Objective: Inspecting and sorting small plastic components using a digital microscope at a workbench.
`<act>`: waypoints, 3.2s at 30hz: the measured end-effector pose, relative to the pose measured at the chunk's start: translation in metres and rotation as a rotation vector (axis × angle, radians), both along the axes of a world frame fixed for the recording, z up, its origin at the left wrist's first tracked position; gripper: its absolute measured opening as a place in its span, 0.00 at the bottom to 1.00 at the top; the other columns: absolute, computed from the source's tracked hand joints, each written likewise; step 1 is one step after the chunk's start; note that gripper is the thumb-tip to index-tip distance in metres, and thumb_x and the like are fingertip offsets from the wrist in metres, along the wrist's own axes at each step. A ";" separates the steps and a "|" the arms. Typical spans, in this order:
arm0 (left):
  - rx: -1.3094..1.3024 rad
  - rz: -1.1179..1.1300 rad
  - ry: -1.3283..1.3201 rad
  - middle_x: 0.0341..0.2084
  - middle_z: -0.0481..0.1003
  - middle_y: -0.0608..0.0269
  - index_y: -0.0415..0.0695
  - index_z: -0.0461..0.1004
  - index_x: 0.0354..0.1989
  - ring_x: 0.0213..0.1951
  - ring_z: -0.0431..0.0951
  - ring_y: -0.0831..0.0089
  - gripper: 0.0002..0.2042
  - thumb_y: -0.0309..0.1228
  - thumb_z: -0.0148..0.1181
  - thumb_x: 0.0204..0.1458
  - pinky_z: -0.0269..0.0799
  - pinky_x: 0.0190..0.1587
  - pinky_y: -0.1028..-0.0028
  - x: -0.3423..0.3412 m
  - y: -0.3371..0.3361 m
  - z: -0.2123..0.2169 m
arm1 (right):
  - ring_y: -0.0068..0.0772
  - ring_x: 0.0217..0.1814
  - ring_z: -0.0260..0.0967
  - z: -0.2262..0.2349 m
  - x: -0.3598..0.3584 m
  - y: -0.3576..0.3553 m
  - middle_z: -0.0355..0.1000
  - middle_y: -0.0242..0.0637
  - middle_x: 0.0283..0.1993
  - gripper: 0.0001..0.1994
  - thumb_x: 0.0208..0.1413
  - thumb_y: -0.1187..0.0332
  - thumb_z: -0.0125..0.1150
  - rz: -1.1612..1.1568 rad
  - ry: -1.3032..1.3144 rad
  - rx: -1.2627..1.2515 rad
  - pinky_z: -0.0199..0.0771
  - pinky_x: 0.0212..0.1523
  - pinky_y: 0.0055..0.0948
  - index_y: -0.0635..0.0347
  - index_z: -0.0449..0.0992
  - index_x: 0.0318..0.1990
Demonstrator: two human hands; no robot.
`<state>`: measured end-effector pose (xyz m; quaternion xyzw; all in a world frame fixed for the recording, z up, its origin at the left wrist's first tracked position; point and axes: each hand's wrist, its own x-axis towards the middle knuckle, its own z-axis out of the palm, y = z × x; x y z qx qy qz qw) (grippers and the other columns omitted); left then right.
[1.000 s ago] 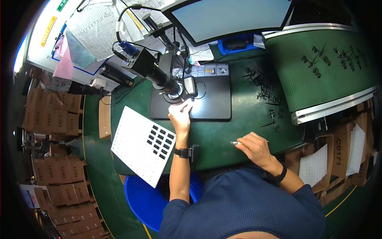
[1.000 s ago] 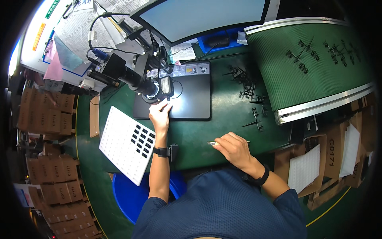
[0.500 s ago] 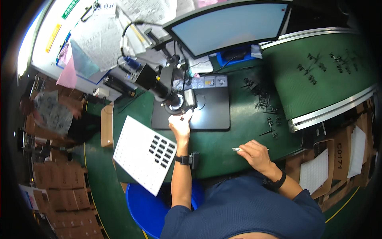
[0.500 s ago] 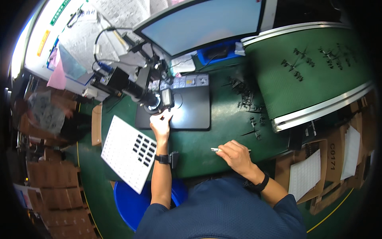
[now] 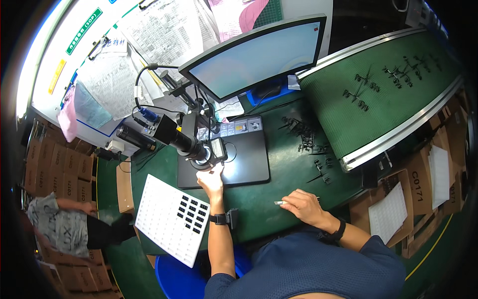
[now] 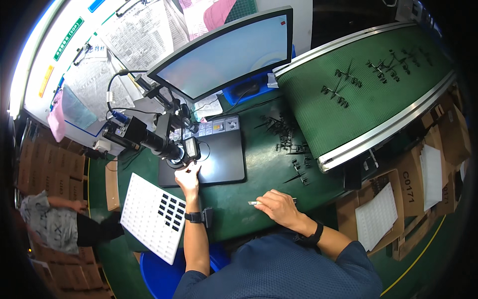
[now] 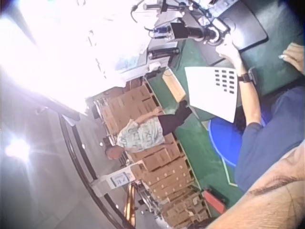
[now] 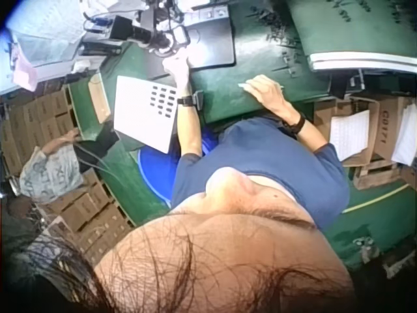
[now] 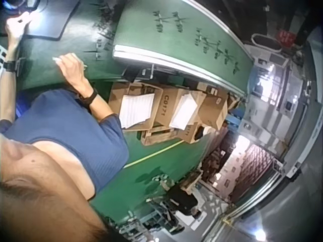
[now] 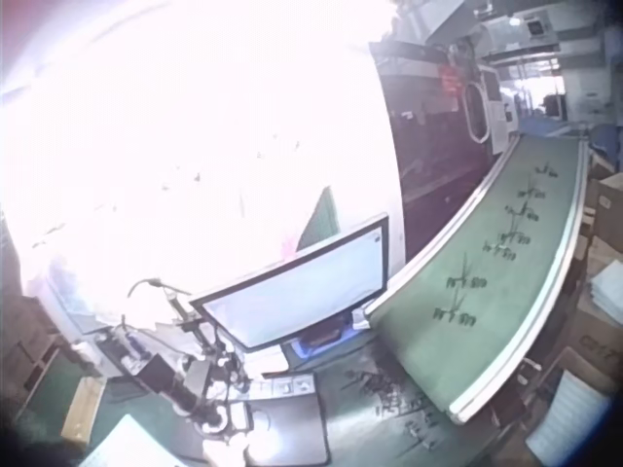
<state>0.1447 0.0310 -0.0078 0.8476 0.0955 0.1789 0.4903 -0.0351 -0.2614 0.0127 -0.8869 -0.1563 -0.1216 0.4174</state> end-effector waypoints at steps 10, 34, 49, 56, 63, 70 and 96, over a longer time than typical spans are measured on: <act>0.004 0.088 -0.092 0.28 0.86 0.50 0.31 0.85 0.32 0.30 0.85 0.61 0.13 0.28 0.79 0.43 0.77 0.41 0.63 0.008 0.007 -0.021 | 0.37 0.37 0.76 0.000 -0.002 0.000 0.78 0.33 0.34 0.09 0.57 0.66 0.73 -0.004 0.016 -0.003 0.77 0.37 0.36 0.60 0.83 0.41; -0.252 -0.050 0.074 0.35 0.84 0.62 0.34 0.81 0.54 0.37 0.81 0.79 0.16 0.25 0.70 0.57 0.74 0.42 0.77 -0.071 0.033 0.022 | 0.46 0.37 0.76 0.005 0.000 0.004 0.79 0.43 0.35 0.09 0.54 0.75 0.73 0.072 0.067 0.033 0.75 0.38 0.40 0.67 0.83 0.42; 0.389 0.450 0.079 0.34 0.83 0.56 0.42 0.89 0.32 0.47 0.78 0.56 0.04 0.26 0.75 0.48 0.74 0.53 0.61 -0.177 0.170 -0.015 | 0.43 0.34 0.74 0.016 0.012 0.011 0.77 0.41 0.33 0.08 0.54 0.76 0.72 0.144 0.048 0.024 0.73 0.34 0.39 0.66 0.82 0.41; 0.403 0.478 0.104 0.35 0.83 0.57 0.43 0.89 0.35 0.48 0.78 0.56 0.06 0.25 0.75 0.48 0.74 0.51 0.59 -0.178 0.170 -0.014 | 0.43 0.34 0.74 0.015 0.010 0.007 0.77 0.41 0.33 0.08 0.54 0.76 0.72 0.119 0.042 0.025 0.73 0.34 0.38 0.66 0.82 0.42; 0.582 0.316 0.002 0.41 0.86 0.56 0.41 0.87 0.41 0.56 0.79 0.57 0.07 0.26 0.70 0.54 0.68 0.61 0.58 -0.187 0.162 -0.010 | 0.44 0.35 0.75 0.013 0.008 0.008 0.77 0.42 0.33 0.09 0.55 0.75 0.72 0.103 0.079 0.031 0.74 0.36 0.38 0.67 0.82 0.42; 0.823 0.171 0.195 0.56 0.80 0.47 0.36 0.71 0.66 0.64 0.73 0.47 0.23 0.33 0.61 0.64 0.60 0.67 0.47 -0.201 0.139 -0.003 | 0.45 0.36 0.76 0.015 0.011 0.010 0.78 0.43 0.34 0.09 0.55 0.75 0.72 0.118 0.079 0.017 0.74 0.37 0.39 0.66 0.82 0.42; 0.000 -0.138 -0.003 0.57 0.76 0.47 0.32 0.71 0.65 0.56 0.80 0.60 0.20 0.31 0.60 0.69 0.72 0.61 0.66 -0.176 0.048 0.009 | 0.56 0.37 0.78 0.012 -0.006 -0.080 0.74 0.43 0.36 0.13 0.57 0.71 0.71 -0.588 0.079 -0.247 0.78 0.35 0.50 0.59 0.79 0.48</act>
